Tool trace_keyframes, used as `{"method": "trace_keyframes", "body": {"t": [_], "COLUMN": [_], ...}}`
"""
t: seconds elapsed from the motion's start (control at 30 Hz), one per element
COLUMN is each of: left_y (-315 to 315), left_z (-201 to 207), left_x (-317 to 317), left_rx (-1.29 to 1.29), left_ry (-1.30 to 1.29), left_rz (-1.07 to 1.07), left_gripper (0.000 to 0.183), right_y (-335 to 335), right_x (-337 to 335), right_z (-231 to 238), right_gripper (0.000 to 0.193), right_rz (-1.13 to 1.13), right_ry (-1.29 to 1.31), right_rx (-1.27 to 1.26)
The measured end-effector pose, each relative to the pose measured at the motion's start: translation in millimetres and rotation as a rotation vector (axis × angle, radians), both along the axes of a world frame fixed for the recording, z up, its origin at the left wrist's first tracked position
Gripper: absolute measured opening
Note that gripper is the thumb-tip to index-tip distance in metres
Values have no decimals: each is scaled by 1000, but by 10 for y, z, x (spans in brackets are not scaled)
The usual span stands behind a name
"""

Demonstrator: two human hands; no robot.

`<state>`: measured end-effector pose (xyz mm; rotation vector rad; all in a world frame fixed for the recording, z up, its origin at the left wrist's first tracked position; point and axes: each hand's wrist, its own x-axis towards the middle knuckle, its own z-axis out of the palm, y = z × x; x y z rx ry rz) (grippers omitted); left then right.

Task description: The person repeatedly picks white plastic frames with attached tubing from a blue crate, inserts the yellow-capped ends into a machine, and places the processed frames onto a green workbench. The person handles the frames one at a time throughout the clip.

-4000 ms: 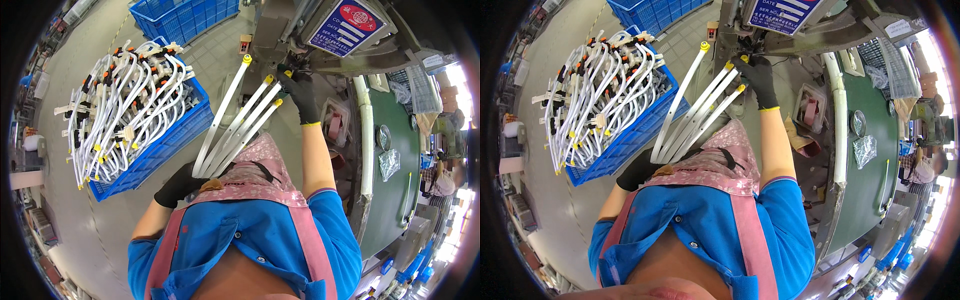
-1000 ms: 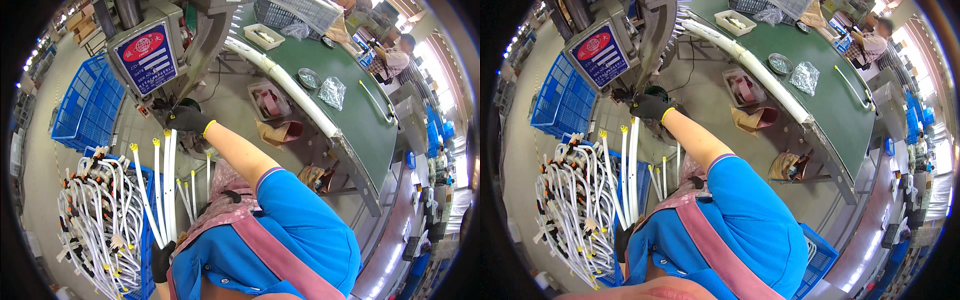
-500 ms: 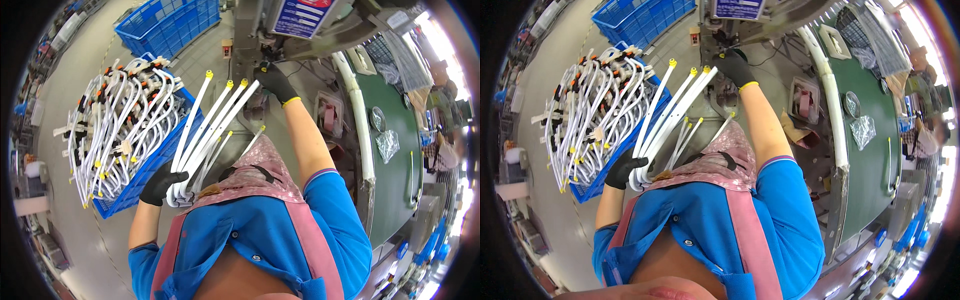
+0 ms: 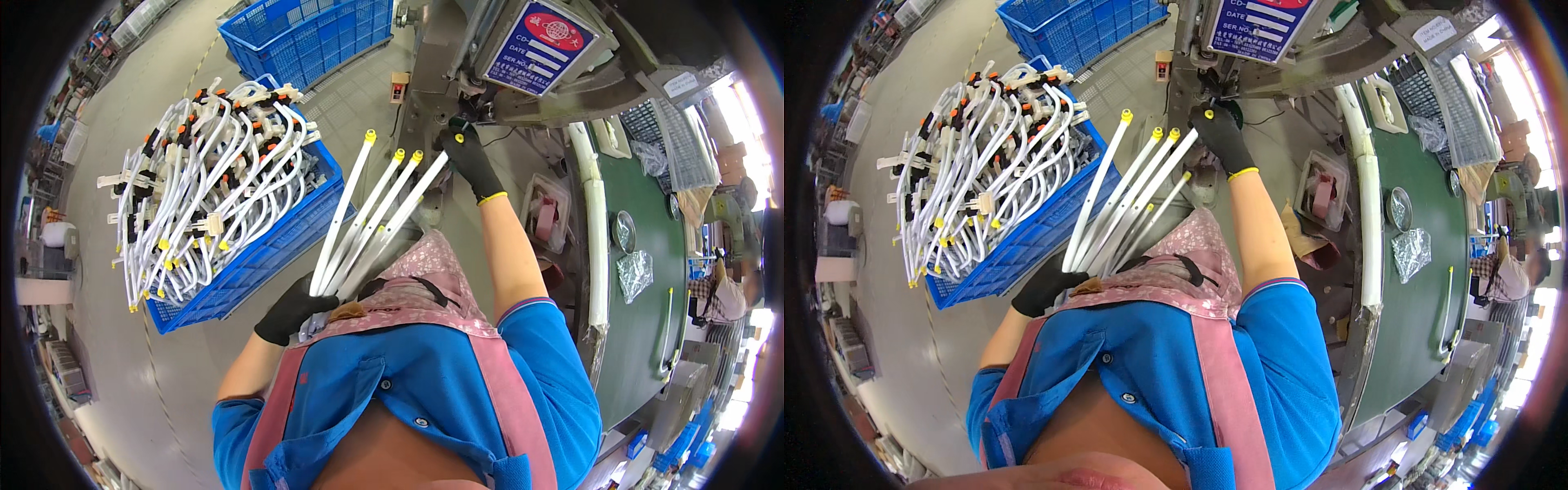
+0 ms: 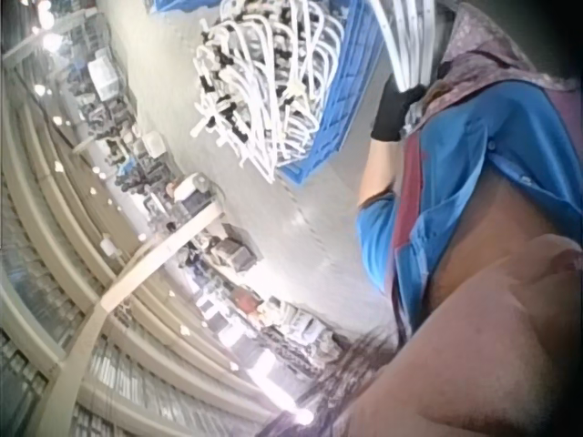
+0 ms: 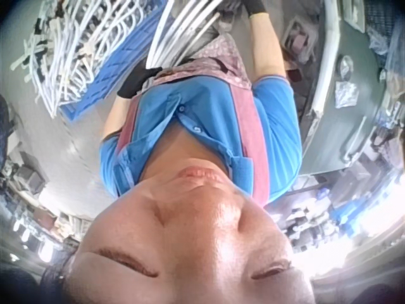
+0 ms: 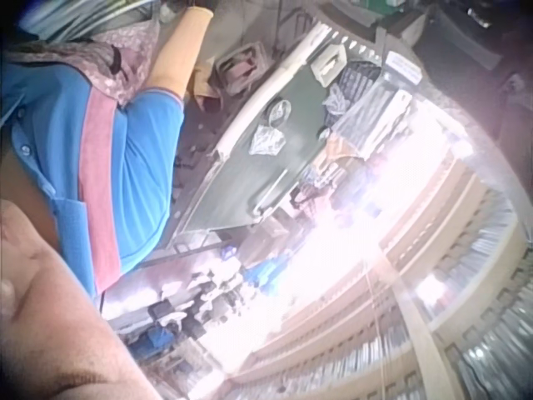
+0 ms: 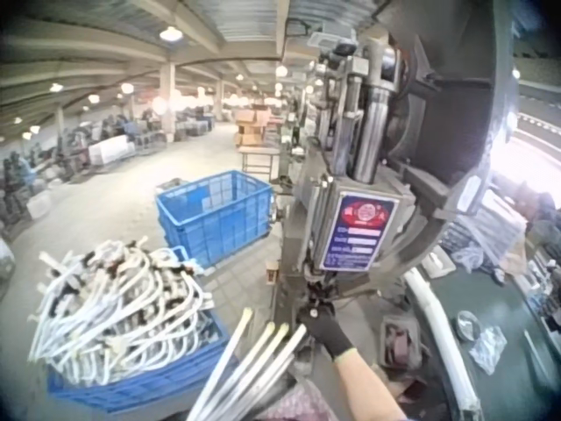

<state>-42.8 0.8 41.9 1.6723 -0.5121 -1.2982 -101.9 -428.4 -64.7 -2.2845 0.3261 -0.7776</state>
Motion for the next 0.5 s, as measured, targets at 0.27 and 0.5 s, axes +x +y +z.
{"method": "trace_keyframes", "body": {"t": [0.27,0.5], "left_y": [69,13], "left_z": [63,-150], "left_x": [111,0], "left_rx": [-52,-36], "left_ry": [35,-115], "left_rz": [13,28], "left_gripper": [68,64], "right_y": [-85,246], "right_x": [-18,-96], "right_z": [-54,99], "right_gripper": [14,27], "right_rz": [64,-140], "right_ry": [184,122], "right_rx": [-157,177]}}
